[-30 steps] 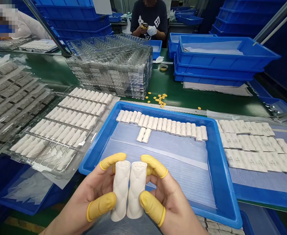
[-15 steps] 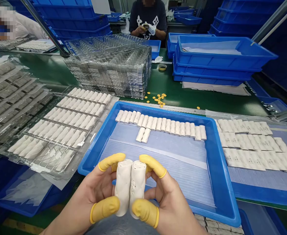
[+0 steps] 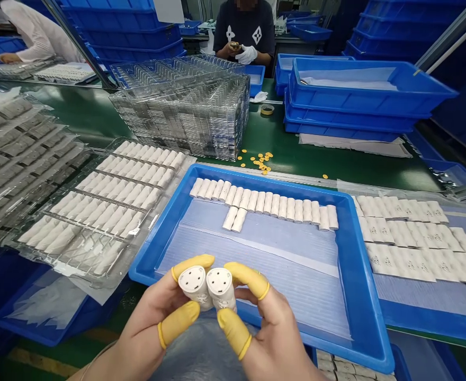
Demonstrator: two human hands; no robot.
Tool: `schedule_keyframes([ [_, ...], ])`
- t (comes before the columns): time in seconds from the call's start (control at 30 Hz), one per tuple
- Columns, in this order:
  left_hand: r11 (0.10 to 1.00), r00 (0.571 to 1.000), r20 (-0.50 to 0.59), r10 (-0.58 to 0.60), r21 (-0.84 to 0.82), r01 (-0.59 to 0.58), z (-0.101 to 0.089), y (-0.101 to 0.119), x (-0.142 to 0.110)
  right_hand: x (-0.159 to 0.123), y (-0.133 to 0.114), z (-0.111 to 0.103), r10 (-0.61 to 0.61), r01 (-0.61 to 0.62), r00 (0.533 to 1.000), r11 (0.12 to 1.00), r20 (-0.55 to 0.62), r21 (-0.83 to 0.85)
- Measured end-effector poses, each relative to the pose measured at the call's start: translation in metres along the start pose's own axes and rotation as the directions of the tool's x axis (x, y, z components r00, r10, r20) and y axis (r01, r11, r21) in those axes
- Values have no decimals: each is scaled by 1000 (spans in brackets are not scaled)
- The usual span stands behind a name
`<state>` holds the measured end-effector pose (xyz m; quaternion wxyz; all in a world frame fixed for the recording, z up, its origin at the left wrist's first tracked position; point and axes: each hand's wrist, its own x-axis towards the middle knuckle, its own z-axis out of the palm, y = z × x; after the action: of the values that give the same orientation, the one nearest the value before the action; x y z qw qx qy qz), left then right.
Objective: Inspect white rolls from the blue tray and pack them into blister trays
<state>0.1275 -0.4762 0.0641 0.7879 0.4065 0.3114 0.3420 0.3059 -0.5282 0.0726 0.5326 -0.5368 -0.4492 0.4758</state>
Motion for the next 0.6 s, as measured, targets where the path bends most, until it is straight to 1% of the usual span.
schedule_keyframes([
  [0.07,988,995,-38,94,124,-89,-1,-3,1,3,0,1,-43,44,999,999,30,-6],
  [0.17,949,977,-41,211,250,-195,-3,-5,6,9,2,3,-71,72,996,997,61,-21],
  [0.23,923,972,-33,234,322,-211,-3,-6,9,11,7,4,-91,94,995,992,36,-85],
  [0.3,892,969,-33,245,399,-212,-5,-7,12,12,16,2,-111,110,994,977,10,-185],
  [0.37,848,961,-61,269,488,-206,-14,-5,15,15,31,-4,-101,104,995,952,27,-289],
  [0.4,820,951,-96,295,537,-200,-23,-2,17,18,41,-10,-77,90,996,936,54,-339],
  [0.43,786,935,-142,325,591,-184,-36,3,19,23,52,-16,-59,80,996,922,67,-380],
  [0.47,747,911,-200,361,647,-154,-53,12,19,31,63,-24,-29,67,995,910,99,-408],
  [0.5,706,877,-267,400,700,-109,-73,23,18,41,75,-33,-11,44,997,903,78,-428],
  [0.53,665,835,-337,435,745,-46,-96,37,16,52,86,-41,46,8,994,886,104,-464],
  [0.57,627,788,-406,463,779,33,-120,53,11,65,96,-50,111,-38,988,841,103,-539],
  [0.6,586,740,-469,482,801,126,-145,69,5,78,105,-58,125,-51,989,795,82,-604],
])
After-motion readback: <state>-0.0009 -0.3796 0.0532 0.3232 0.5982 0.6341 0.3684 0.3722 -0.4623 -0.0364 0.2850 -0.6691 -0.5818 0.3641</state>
